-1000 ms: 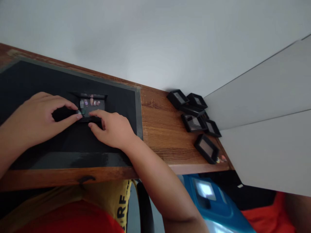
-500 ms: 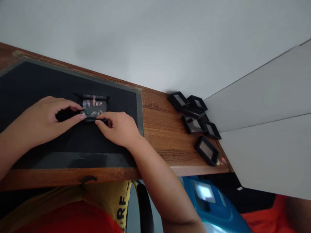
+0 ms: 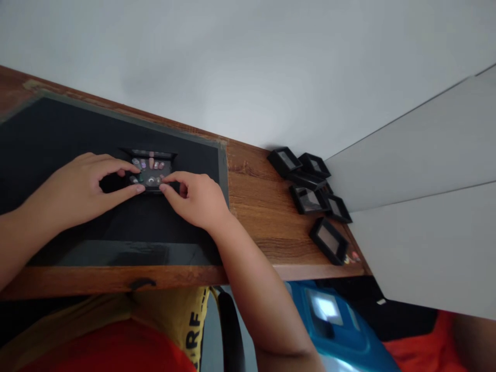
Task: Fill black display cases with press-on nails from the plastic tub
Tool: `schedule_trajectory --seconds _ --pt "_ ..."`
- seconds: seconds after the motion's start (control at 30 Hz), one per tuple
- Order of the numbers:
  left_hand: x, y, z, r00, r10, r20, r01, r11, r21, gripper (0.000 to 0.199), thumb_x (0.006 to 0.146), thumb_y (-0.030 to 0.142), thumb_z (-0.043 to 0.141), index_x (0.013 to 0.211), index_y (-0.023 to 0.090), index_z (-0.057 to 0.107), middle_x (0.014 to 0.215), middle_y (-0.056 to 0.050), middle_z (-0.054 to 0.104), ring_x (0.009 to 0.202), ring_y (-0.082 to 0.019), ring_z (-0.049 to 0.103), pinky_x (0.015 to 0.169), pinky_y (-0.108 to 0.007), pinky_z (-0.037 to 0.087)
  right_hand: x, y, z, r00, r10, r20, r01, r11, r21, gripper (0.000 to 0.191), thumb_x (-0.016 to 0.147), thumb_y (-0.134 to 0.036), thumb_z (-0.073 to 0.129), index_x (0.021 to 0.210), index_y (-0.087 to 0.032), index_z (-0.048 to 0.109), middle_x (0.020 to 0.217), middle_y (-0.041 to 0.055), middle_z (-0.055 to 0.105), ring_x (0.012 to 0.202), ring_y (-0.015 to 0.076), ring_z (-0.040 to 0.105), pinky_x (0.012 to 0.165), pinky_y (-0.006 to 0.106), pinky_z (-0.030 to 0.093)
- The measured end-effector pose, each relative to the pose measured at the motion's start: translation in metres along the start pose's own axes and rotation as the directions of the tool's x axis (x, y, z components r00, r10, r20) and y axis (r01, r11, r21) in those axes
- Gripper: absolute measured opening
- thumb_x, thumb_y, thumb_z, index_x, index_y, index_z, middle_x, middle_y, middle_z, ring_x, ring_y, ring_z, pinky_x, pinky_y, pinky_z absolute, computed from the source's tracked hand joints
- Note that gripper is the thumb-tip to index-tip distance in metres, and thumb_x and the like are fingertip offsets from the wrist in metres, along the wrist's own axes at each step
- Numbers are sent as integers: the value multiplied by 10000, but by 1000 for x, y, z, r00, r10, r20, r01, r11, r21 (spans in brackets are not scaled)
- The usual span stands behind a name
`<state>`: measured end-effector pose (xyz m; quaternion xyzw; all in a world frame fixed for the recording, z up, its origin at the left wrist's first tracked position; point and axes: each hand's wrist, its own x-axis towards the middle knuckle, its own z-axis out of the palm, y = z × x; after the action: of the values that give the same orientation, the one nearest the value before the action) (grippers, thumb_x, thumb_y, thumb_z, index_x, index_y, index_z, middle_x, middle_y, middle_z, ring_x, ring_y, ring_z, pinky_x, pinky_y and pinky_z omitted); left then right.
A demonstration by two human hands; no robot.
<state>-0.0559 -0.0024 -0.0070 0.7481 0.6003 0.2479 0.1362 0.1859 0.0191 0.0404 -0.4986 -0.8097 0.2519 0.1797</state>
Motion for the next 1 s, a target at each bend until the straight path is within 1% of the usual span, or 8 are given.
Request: schedule_trajectory --seconds 0.17,0.27,0.33,0.4,0.47,0.67,0.8,1.0 --pt "0 -4 2 1000 -2 -8 1 1000 -17 412 929 649 570 1138 340 746 1077 -71 728 1074 -358 623 951 -503 484 1 3 1 1000 14 -8 -14 999 -39 301 983 -343 680 1235 -232 802 671 -35 636 606 103 494 628 261 313" --pt "1 -6 2 999 36 -7 -36 999 1 434 946 648 550 1153 321 746 1085 -76 729 1050 -348 620 971 -515 489 3 6 5 1000 -9 7 9 997 -78 355 1036 -277 581 1348 -267 752 734 -20 688 612 112 495 643 268 321" --pt "1 -6 2 999 47 -1 -47 999 4 440 957 645 542 1166 315 743 1089 -74 731 1060 -342 620 989 -516 489 5 6 7 999 -18 36 22 993 -114 397 1056 -226 516 1382 -294 733 770 -13 710 618 119 501 653 275 321" --pt "1 -7 2 999 34 3 -34 999 -2 429 951 647 553 1163 327 745 1089 -67 734 1081 -344 621 993 -513 491 7 6 8 998 -16 55 23 990 -140 395 1060 -222 509 1369 -302 742 769 -11 712 624 127 513 655 281 317" --pt "2 -8 2 1000 20 -7 -21 1000 -14 423 937 658 568 1151 341 748 1086 -62 736 1090 -348 622 984 -513 494 9 6 9 998 -14 58 23 988 -150 359 1057 -258 543 1342 -294 758 777 -8 717 637 132 530 655 283 317" --pt "5 -9 1 1000 2 13 -1 998 -62 427 918 653 590 1127 320 756 1062 -58 734 1073 -328 627 1005 -506 482 11 2 9 998 8 60 1 990 -144 333 1017 -276 597 1306 -273 763 806 -8 729 665 133 559 658 283 315" --pt "5 -12 1 1000 -11 9 11 996 -83 401 886 659 612 1101 355 761 1042 -51 731 1062 -328 629 988 -494 482 10 2 6 998 2 70 6 993 -121 331 998 -291 633 1301 -259 762 823 -9 731 685 126 567 665 277 321" --pt "6 -14 0 999 -18 35 22 994 -104 435 871 684 623 1121 353 758 1039 -56 727 1044 -329 634 959 -477 485 8 6 3 997 -27 75 35 994 -104 312 1051 -312 602 1313 -262 765 830 1 737 707 121 567 682 267 330"
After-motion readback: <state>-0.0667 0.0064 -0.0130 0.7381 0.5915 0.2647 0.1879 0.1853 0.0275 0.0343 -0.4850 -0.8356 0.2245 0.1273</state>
